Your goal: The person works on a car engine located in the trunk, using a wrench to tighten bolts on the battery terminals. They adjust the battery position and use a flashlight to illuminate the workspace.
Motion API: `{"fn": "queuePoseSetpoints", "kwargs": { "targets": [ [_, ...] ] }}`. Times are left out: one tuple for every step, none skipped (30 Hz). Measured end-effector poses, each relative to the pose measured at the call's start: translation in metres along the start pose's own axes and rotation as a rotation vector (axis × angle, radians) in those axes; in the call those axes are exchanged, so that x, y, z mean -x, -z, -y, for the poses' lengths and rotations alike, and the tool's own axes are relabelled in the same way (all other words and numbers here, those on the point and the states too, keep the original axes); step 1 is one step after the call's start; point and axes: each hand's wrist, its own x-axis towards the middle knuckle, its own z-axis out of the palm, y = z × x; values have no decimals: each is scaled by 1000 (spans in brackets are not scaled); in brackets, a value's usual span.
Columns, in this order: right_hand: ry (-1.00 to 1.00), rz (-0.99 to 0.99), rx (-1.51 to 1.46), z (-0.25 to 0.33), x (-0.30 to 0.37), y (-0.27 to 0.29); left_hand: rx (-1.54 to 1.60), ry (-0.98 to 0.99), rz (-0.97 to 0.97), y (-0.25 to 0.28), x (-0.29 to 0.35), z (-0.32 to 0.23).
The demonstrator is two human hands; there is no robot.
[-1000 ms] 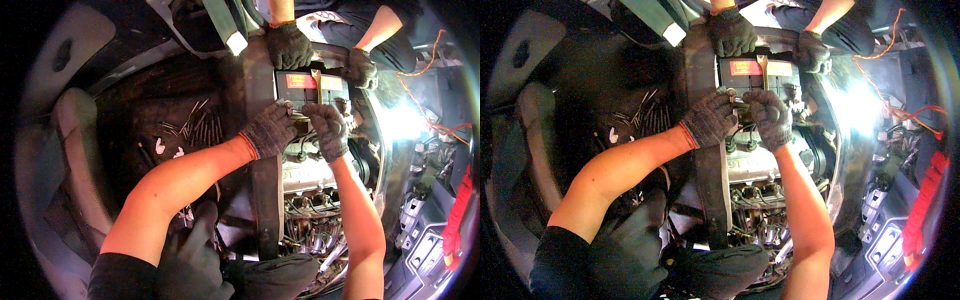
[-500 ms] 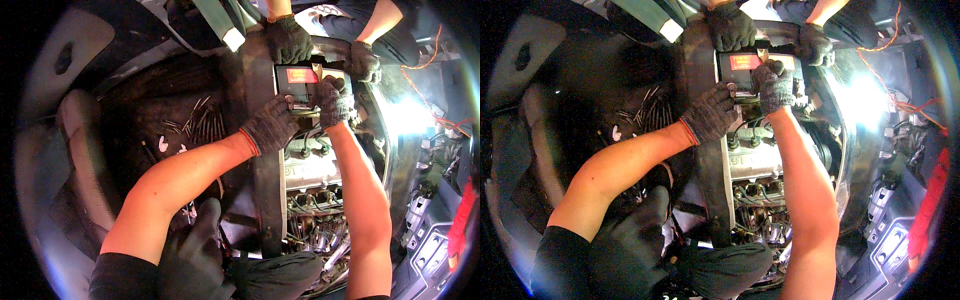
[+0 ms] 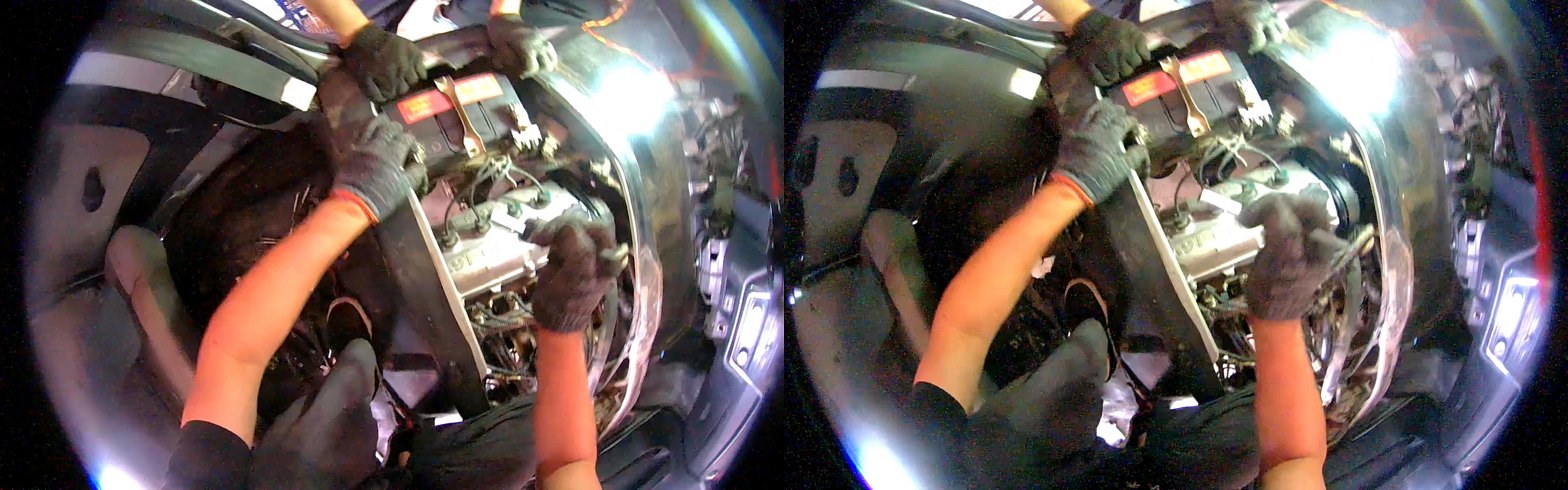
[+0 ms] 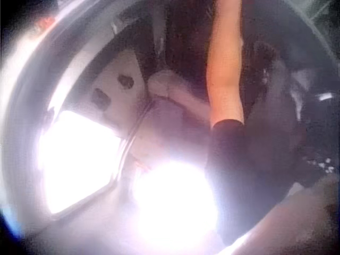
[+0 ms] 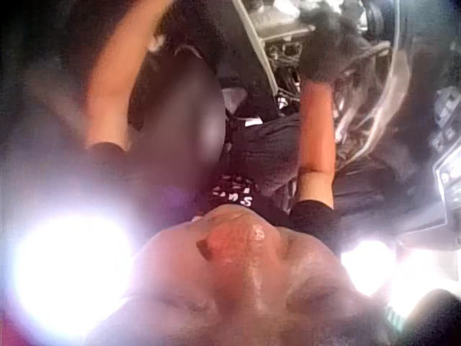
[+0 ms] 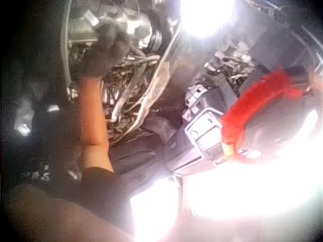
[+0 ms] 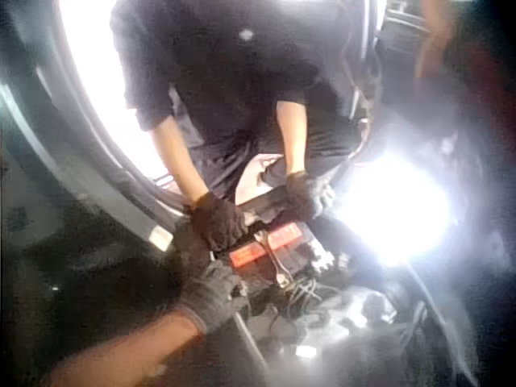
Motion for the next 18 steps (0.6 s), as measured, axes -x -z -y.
{"fn": "queuePoseSetpoints", "kwargs": {
  "targets": [
    [-242,70,-264,7,29,3,-26,-25,66,4,-3,4],
    [-522,63,-566,15,55,9,-57,-57,117,9,-12,5],
    [-791,-11,-802,24,82,15,-49,-19,235,17,-20,0],
    [-531,129,-550,30,102,17,-56,-26,270,19,-29,-3],
    [-259,191,-317,39,122,16,-77,-21,309,24,-32,-2],
    [-635,363,-667,61,133,19,-79,-20,345,20,-33,-5],
    [-1080,426,-930,84,143,22,-95,-10,313,18,-29,-1],
    [-1061,620,-774,97,155,16,-76,-54,300,18,-28,0],
    [-1011,817,-625,109,167,10,-97,-49,289,17,-26,-1],
    [-1039,932,-599,118,189,-4,-120,-43,278,15,-25,-1],
    [-946,1045,-522,120,212,-24,-115,16,344,19,-24,-5],
    [-906,1163,-392,124,224,-39,-130,-20,255,20,-19,-11],
    [-947,1129,-364,126,245,-56,-133,-56,167,18,-13,-21],
    [-991,1094,-339,126,266,-73,-136,-92,81,14,-3,-30],
    [-998,1161,-304,125,274,-83,-221,-211,158,11,6,-38],
    [-1006,1228,-269,122,282,-92,-242,-247,177,6,13,-46],
    [-1008,1301,-239,117,285,-98,-268,-280,199,7,17,-58],
    [-945,1271,-183,124,277,-90,-304,-298,232,10,27,-62]
  ]
}}
